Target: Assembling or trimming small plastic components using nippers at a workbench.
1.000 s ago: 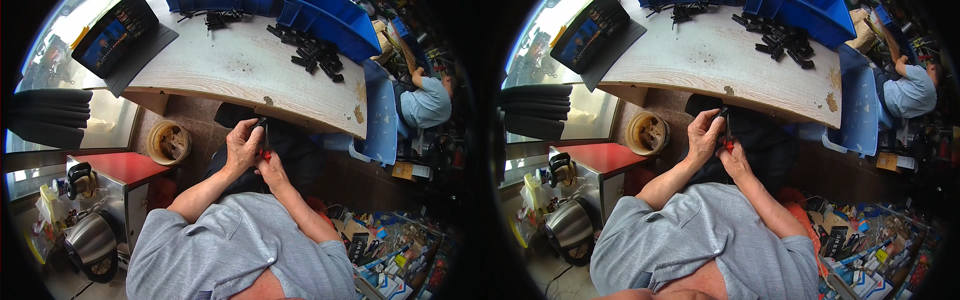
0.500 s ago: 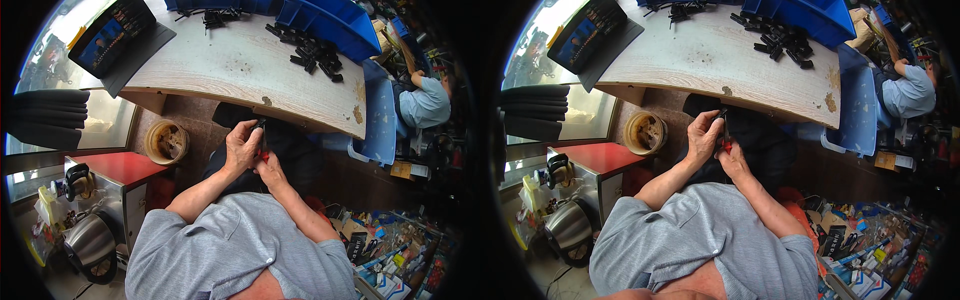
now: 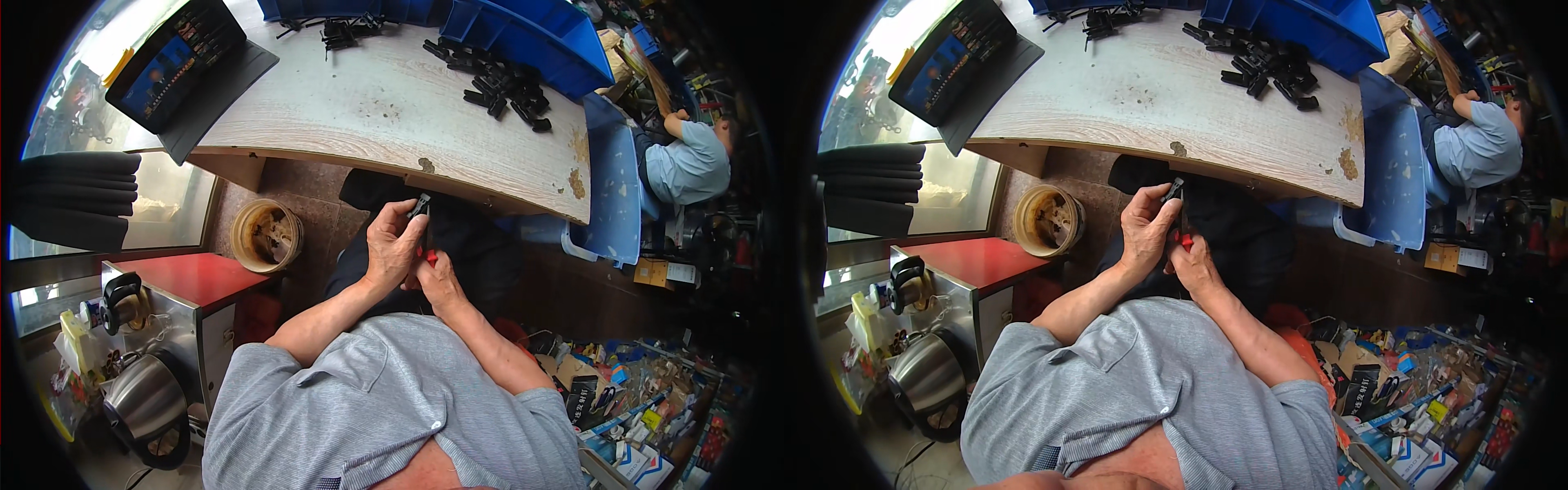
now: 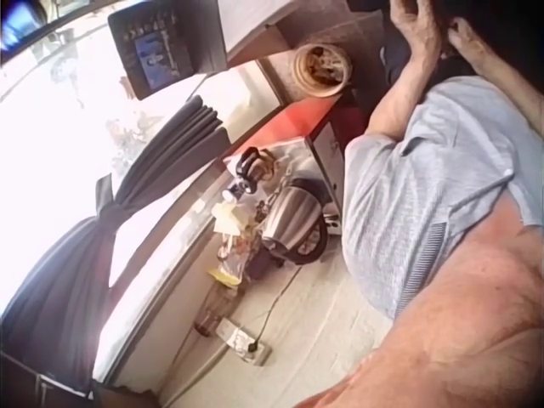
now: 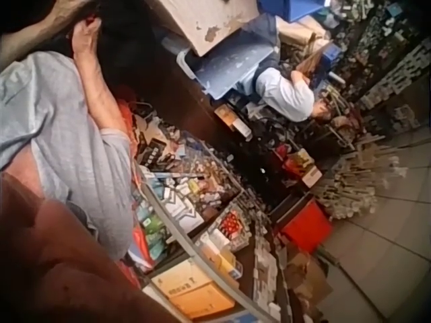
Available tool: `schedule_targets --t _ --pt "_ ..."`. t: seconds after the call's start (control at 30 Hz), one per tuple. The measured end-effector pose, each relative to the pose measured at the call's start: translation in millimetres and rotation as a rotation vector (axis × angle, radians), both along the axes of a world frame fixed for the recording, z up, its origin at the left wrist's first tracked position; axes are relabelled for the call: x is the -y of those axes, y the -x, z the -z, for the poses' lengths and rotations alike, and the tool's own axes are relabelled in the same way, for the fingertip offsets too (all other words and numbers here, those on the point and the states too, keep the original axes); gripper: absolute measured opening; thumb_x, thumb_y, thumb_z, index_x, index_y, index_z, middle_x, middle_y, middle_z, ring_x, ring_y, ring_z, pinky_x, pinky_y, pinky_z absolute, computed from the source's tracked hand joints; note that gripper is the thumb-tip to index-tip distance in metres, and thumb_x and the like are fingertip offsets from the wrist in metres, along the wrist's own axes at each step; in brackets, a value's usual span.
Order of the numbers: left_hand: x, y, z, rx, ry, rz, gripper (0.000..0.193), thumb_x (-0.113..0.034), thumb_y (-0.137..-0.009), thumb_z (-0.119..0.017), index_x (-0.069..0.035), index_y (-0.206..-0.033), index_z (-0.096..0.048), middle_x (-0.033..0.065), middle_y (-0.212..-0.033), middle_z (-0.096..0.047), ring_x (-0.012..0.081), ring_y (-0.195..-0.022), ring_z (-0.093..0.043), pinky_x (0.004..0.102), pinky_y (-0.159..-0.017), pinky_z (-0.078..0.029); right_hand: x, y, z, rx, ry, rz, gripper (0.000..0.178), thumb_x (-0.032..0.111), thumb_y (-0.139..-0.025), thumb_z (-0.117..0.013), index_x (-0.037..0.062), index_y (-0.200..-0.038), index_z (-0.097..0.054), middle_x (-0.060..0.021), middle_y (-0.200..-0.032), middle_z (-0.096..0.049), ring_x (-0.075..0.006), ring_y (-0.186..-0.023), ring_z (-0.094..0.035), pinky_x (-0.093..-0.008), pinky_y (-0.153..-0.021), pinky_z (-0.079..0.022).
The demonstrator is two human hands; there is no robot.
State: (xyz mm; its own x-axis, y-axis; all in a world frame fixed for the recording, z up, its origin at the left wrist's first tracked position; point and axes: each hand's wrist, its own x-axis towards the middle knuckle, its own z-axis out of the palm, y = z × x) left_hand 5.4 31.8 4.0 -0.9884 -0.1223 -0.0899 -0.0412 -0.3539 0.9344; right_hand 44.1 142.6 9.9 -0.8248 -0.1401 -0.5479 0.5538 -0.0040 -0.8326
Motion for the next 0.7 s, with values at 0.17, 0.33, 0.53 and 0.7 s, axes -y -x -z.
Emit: schedule_targets --t 0.17,0.33,0.53,0.7 --pt "-4 0 5 -0.016 -0.04 0.055 0.024 -0.01 -0.093 -0.069 0.001 -0.113 -0.061 -0.0006 -0.081 -0.064 0.0015 -0.067 -0.053 0.0186 -0.058 -0.045 -3 -2 1 0.035 -0.028 0.055 0.023 0.019 -0.091 -0.053 -0.0031 -0.093 -0.059 -0.0087 -0.068 -0.059 -0.0179 -0.057 -0.063 -0.031 -0.053 -0.056" --pt "6 3 4 0.005 0.084 0.086 0.023 -0.006 -0.093 -0.068 0.002 -0.114 -0.062 0.0015 -0.092 -0.067 0.0045 -0.08 -0.059 0.0198 -0.071 -0.05 2 -1 -13 0.012 -0.031 0.056 0.023 0.02 -0.092 -0.052 -0.0018 -0.092 -0.06 -0.008 -0.066 -0.059 -0.0179 -0.054 -0.061 -0.0307 -0.052 -0.052" --pt "20 20 -9 -0.046 0.294 0.103 0.022 -0.007 -0.094 -0.067 0.003 -0.112 -0.062 0.0017 -0.087 -0.067 0.0047 -0.075 -0.059 0.02 -0.068 -0.05 -4 0 -20 0.023 0.023 0.103 0.024 0.019 -0.081 -0.053 -0.0029 -0.091 -0.058 -0.0107 -0.07 -0.059 -0.0198 -0.065 -0.062 -0.0327 -0.063 -0.055" --pt "24 65 -52 -0.228 0.421 0.164 0.02 -0.007 -0.093 -0.066 0.004 -0.109 -0.062 0.0039 -0.084 -0.067 0.0061 -0.072 -0.06 0.0213 -0.066 -0.051 -20 -7 0 0.037 0.152 0.159 0.025 0.018 -0.083 -0.053 0.0016 -0.102 -0.056 -0.0056 -0.063 -0.058 -0.0159 -0.058 -0.06 -0.0294 -0.059 -0.053"
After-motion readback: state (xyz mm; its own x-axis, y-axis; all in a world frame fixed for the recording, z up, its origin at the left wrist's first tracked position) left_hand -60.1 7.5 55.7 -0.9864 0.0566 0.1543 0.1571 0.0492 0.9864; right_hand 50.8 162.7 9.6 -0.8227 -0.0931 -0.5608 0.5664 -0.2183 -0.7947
